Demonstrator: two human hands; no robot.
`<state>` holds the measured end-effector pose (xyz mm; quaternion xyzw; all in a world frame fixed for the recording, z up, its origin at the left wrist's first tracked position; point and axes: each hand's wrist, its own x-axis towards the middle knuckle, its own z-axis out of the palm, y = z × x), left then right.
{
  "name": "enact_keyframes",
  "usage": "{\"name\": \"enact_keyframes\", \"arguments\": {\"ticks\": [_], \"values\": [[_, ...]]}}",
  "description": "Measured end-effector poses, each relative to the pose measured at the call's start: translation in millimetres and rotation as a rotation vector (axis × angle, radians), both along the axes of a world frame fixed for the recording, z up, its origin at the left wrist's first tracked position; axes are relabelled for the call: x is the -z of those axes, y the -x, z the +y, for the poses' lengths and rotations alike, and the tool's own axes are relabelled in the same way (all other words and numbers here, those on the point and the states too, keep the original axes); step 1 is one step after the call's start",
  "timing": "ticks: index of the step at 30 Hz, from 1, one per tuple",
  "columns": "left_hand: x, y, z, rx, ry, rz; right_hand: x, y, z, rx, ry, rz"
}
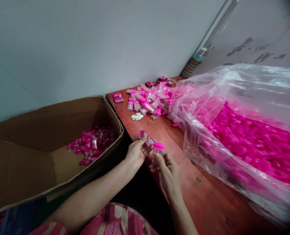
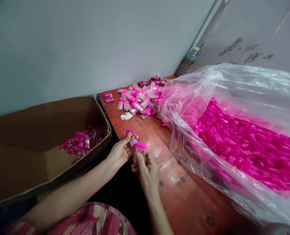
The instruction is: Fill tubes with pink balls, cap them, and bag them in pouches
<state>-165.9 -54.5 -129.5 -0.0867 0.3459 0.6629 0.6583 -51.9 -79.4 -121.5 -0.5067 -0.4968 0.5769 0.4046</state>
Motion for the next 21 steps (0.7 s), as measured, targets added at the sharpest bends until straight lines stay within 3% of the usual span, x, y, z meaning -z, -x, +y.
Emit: {"name": "enact_keyframes", "arguments": {"ticks": [21], "values": [[-3.0,-3.1,0.1,0.021,-0.018,-0.013,2.8,2.4,-0.1,-0.022,0.041,0.036]]}}
